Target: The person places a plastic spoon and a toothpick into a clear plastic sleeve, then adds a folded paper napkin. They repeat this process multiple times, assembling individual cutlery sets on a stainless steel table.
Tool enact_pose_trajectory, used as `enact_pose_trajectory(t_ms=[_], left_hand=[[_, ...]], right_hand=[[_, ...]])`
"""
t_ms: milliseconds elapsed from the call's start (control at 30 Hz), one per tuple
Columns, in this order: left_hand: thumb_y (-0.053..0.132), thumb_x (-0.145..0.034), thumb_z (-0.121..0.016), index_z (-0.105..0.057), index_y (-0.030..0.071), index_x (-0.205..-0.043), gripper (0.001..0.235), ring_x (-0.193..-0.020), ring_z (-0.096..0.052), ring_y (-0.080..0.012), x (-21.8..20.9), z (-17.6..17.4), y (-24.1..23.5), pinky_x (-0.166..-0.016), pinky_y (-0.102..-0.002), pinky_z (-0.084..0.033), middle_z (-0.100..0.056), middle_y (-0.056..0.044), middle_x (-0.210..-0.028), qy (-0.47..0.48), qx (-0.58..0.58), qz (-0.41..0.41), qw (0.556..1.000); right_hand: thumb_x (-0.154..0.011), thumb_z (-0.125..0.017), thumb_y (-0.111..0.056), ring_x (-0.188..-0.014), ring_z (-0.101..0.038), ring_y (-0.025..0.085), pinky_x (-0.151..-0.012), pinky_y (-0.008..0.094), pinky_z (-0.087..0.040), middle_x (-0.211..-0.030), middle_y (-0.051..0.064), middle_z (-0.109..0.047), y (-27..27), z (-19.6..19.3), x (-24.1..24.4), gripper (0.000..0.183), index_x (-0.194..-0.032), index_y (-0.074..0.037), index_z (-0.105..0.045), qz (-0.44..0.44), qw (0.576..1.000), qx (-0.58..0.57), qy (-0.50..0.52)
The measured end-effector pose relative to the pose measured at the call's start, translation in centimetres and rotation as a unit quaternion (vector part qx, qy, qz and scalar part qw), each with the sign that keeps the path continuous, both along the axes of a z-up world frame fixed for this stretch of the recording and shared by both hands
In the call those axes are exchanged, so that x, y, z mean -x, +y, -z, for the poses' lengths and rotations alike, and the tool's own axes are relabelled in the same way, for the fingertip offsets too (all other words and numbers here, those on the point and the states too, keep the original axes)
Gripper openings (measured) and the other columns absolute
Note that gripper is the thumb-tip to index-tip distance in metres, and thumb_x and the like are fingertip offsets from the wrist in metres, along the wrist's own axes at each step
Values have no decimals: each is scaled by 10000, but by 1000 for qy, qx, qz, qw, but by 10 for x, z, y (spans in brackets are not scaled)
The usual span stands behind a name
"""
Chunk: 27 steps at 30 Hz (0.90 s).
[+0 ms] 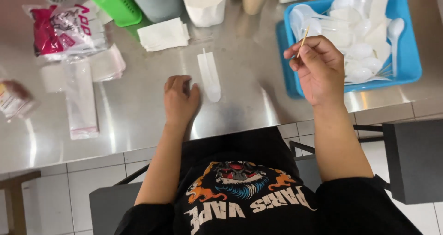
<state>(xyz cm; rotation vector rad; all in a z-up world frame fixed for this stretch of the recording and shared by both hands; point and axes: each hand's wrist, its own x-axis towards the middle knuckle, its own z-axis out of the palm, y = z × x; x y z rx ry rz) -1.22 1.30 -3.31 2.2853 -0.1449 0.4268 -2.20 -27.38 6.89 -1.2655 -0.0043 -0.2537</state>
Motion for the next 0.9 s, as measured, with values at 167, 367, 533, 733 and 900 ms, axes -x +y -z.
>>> enact_pose_trajectory(t_ms=[167, 367, 533, 733, 900], left_hand=[[331, -682, -740, -607, -30, -999, 498, -910, -509, -296, 4, -17, -13, -759, -355, -477, -503, -137, -992, 85, -71, -16, 994], [410, -727, -693, -555, 5, -1147, 600, -1033, -444, -254, 6, -29, -21, -810, -360, -457, -453, -93, -1112, 188, -147, 15, 971], [419, -725, -706, -547, -12, -1155, 630, -1053, -451, -269, 12, -34, -22, -831, -372, -456, -459, -114, -1125, 175, -141, 19, 974], [393, -679, -744, -529, 41, -1138, 618, -1020, -364, -228, 18, -14, -30, -829, -326, -345, -389, -55, -1128, 160, -117, 6, 980], [311, -701, -743, -454, 152, -1043, 475, -756, -579, -159, 19, 8, -32, -748, -319, -382, -619, 21, -800, 78, 6, 4, 997]], right_hand=[[-863, -562, 47, -696, -459, 114, -584, 187, -354, -772, 118, -516, 31, 23, 0, 60, -916, 74, -569, -39, 998, 46, -20], [-840, -577, 44, -643, -464, 72, -551, 160, -358, -758, 98, -522, 45, 23, 10, 92, -925, 64, -550, -53, 998, 29, 18], [-844, -574, 33, -666, -488, 95, -559, 165, -357, -776, 118, -532, 43, 25, 17, 83, -913, 45, -531, -68, 997, 29, 35], [-836, -594, 23, -665, -532, 115, -539, 151, -375, -775, 127, -554, 41, 29, 17, 93, -910, 37, -539, -69, 996, 43, 43], [-821, -581, 88, -619, -575, 177, -443, 206, -416, -767, 174, -553, 46, 17, 17, 167, -973, 55, -519, -53, 995, 82, 23]])
